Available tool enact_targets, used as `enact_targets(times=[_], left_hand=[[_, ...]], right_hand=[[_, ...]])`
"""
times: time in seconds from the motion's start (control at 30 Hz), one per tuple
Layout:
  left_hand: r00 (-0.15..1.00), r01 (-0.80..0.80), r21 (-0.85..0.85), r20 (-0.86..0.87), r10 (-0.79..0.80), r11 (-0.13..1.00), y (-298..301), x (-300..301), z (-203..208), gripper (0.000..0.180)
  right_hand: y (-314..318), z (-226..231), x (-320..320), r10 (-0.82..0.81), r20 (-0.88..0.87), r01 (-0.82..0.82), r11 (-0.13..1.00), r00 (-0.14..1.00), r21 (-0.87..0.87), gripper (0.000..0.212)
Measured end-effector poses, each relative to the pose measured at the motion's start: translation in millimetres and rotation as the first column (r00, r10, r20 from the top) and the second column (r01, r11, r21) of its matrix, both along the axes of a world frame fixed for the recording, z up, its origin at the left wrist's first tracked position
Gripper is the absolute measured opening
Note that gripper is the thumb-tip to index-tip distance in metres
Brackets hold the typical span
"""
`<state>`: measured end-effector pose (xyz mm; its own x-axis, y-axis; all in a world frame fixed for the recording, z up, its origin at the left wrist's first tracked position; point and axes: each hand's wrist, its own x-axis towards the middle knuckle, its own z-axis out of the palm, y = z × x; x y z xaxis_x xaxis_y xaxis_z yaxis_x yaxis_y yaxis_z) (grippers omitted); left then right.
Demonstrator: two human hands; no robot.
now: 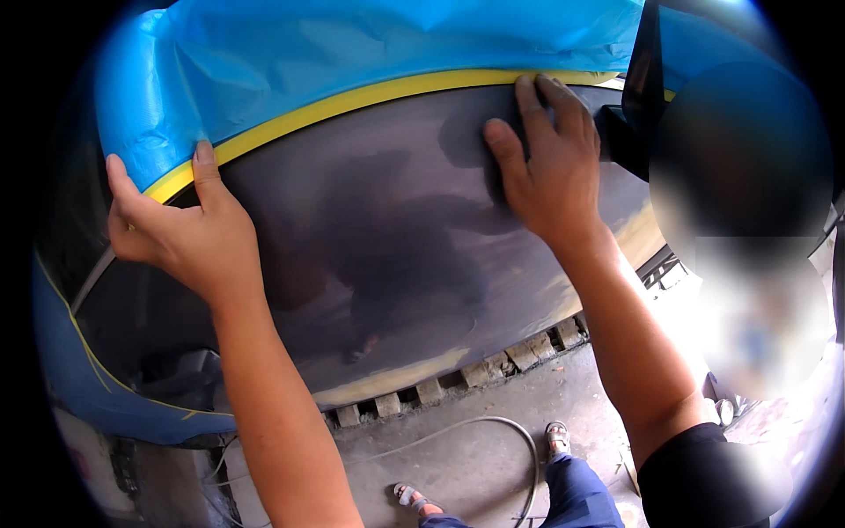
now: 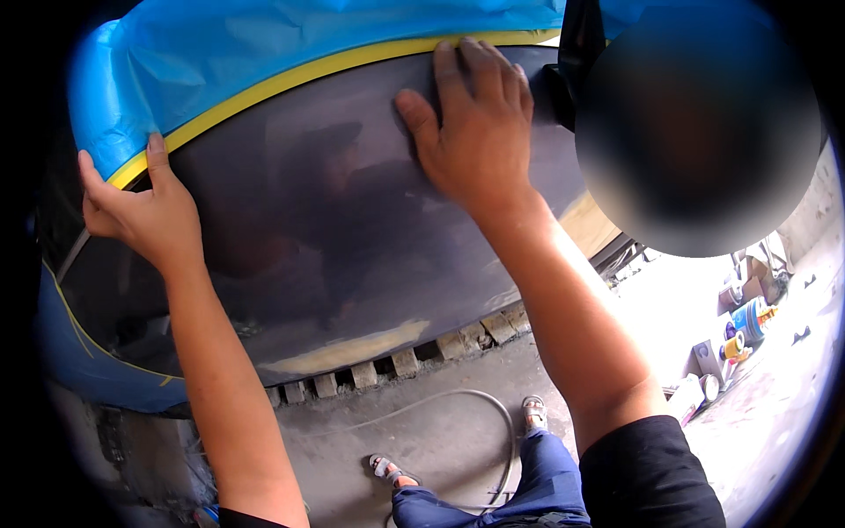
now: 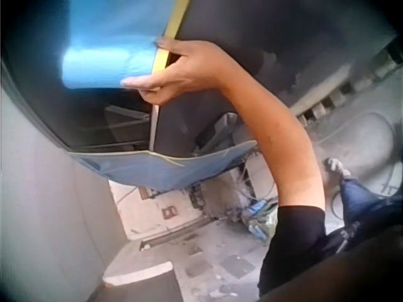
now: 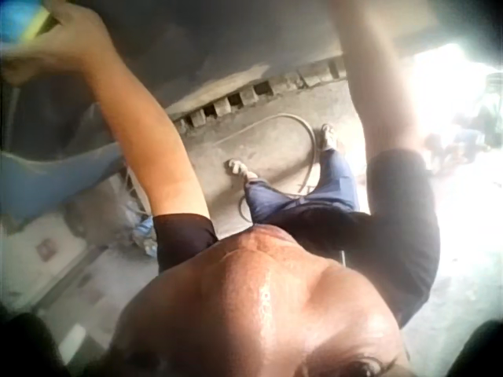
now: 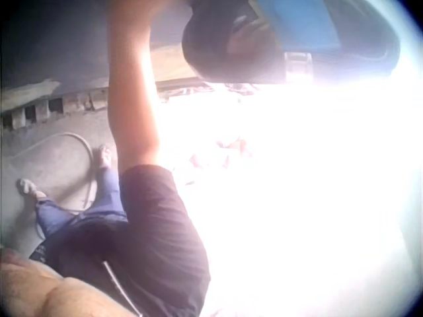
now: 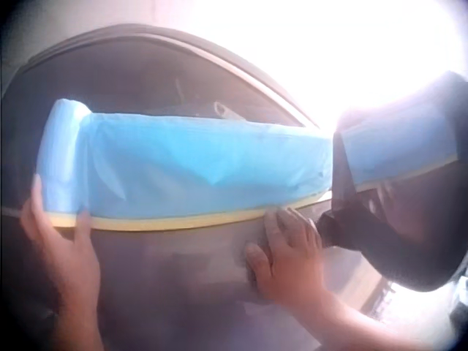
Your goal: The person retrieves a roll of blue tape with a yellow edge from a shelf and walks to a gray car. They apply the tape along the hood and front fender, smoothing it down by hand to conform to the vehicle's contours.
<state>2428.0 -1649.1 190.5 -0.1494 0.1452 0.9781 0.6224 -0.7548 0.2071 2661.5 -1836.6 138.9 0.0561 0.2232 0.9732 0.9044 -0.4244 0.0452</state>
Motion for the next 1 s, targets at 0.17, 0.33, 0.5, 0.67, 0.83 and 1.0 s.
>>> enact_targets(times=[0.17, 0.33, 0.5, 0.67, 0.83, 1.0], left_hand=[[1.0, 0.022, 0.008, 0.013, -0.022, 1.0, 0, 0, 1, 0.081], [0.999, 0.028, 0.021, 0.015, -0.029, 0.999, -1, 1, -1, 0.081], [0.999, 0.039, 0.028, 0.024, -0.04, 0.999, 0, 2, -2, 0.08], [0.997, -0.067, 0.072, -0.031, 0.069, 0.995, -5, -1, 0, 0.078], [0.998, -0.055, 0.065, -0.036, 0.057, 0.996, -5, 2, 0, 0.077], [0.999, -0.042, 0.047, -0.031, 0.043, 0.998, -7, 4, 3, 0.078]], right_hand=[[20, 5, -32, 0.071, 0.016, -0.071, 0.997, 0.997, -0.006, 0.061], [40, 11, -73, 0.228, -0.041, -0.229, 0.973, 0.973, -0.018, 0.064], [46, 11, -84, 0.308, -0.028, -0.309, 0.949, 0.951, -0.06, 0.057], [18, 13, -33, 0.276, 0.078, -0.267, 0.957, 0.958, -0.115, 0.043], [-13, 13, 12, 0.237, 0.145, -0.222, 0.969, 0.961, -0.112, 0.034], [-26, 11, 33, 0.144, 0.134, -0.141, 0.99, 0.981, -0.028, 0.031]])
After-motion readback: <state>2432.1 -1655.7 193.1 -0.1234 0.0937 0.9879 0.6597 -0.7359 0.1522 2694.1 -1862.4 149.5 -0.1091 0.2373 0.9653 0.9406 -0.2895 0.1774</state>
